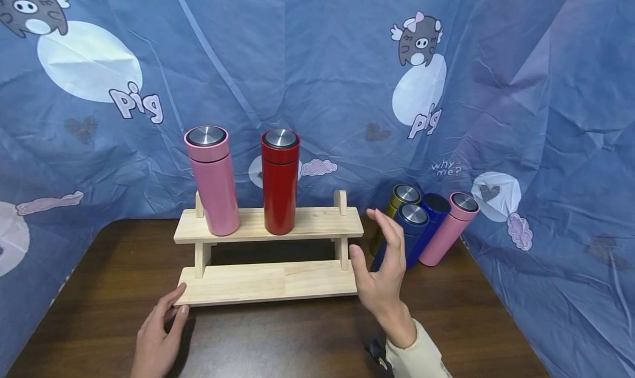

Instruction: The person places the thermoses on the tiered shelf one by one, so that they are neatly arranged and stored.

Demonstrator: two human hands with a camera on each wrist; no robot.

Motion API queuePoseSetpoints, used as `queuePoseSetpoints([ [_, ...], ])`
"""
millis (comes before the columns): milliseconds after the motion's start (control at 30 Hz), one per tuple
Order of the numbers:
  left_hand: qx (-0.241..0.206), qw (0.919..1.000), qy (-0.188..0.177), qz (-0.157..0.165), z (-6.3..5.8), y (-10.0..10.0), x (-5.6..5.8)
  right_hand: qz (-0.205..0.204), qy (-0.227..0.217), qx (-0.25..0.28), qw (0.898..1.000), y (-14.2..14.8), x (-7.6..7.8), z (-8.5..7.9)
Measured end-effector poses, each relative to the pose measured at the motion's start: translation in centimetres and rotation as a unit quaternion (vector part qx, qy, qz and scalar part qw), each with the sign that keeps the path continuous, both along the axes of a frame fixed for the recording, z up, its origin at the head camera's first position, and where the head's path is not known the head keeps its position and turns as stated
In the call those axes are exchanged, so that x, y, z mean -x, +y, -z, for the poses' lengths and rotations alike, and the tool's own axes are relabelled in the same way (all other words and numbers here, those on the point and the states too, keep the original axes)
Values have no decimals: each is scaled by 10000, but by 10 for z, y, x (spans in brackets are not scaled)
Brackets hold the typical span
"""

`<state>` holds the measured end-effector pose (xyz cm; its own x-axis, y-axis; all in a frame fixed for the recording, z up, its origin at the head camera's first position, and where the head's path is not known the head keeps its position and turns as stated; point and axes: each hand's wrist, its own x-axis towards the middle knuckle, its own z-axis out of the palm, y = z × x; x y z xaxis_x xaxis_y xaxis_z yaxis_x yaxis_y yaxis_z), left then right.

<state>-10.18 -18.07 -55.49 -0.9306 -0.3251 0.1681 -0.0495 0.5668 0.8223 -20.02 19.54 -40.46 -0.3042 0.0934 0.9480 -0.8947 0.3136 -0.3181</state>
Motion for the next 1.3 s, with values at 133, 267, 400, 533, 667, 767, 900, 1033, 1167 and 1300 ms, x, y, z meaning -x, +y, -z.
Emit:
queuePoseSetpoints([
  [133,23,10000,-25,6,0,-1,1,26,-63,186,9998,8,-4,6],
  [267,9,9999,103,-37,0,-2,0,74,-134,381,9992,17,-5,9],
  [400,28,9999,150,-42,1,-2,0,113,-134,627,9979,26,-4,12],
  [533,18,9999,134,-74,2,-2,-1,244,-184,801,9963,37,-2,16],
  [667,-43,9998,151,-133,0,-2,-2,555,-279,960,9934,44,-1,15],
  [767,-19,9999,114,-113,1,-2,-1,1029,-414,940,9894,46,-3,12],
  [900,29,10000,68,-54,2,-2,0,1727,-613,799,9798,49,-8,6],
  [1033,18,10000,62,-33,1,-1,-1,2105,-794,658,9721,51,-8,6],
  [1167,4,9999,116,-39,1,-1,-1,2214,-895,550,9695,55,-4,11],
  [1300,4,9998,186,-44,1,0,-1,2198,-932,500,9698,59,2,17],
])
